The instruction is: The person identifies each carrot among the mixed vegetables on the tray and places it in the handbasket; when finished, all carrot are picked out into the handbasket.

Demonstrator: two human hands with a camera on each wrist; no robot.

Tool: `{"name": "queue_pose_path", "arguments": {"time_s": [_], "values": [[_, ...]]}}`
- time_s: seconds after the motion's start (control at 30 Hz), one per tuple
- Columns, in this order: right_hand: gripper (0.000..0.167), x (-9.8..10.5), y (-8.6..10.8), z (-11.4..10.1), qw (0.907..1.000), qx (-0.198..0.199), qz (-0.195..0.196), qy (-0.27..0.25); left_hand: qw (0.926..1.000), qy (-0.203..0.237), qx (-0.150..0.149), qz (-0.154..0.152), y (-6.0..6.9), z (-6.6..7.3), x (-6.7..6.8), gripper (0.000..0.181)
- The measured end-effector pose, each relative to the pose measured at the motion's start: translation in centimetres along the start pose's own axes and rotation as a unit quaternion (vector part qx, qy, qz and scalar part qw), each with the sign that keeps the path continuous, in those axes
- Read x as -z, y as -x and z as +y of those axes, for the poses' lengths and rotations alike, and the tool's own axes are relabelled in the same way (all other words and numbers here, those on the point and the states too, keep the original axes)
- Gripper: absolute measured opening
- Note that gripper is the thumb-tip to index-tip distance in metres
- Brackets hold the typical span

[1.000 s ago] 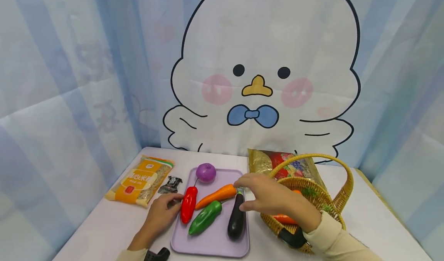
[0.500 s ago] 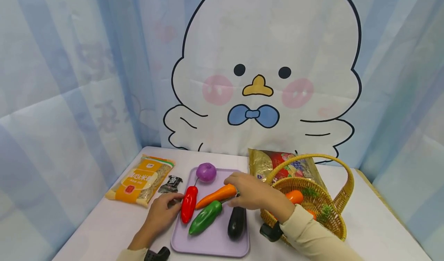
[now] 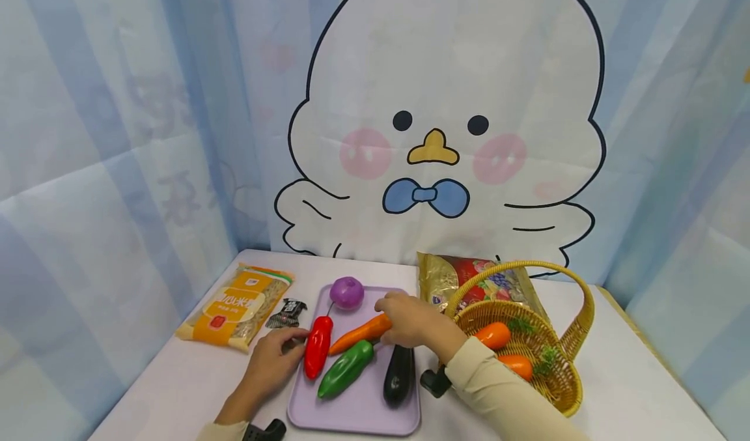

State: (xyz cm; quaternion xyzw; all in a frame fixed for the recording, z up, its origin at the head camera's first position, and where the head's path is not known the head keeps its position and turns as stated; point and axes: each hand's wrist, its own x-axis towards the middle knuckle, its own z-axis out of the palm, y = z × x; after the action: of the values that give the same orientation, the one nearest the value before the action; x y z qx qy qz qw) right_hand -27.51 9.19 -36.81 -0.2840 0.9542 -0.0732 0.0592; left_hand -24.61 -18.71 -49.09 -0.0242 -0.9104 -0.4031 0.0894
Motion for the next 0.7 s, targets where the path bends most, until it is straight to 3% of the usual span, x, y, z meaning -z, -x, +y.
{"name": "queue_pose_path", "arguments": {"time_s": [0.3,0.7], "values": [[0.048,-0.9,-1.1,0.7,0.9999,-0.013,0.005,0.009,1.0000,0.005,0.000,-0.006,0.0,-0.1,0.0,0.027],[0.044,-2.1,-2.2,1.0,0.9996,0.000,0.010,0.026,1.0000,0.005,-0.003,-0.004,0.0,0.0,0.1,0.028]]}}
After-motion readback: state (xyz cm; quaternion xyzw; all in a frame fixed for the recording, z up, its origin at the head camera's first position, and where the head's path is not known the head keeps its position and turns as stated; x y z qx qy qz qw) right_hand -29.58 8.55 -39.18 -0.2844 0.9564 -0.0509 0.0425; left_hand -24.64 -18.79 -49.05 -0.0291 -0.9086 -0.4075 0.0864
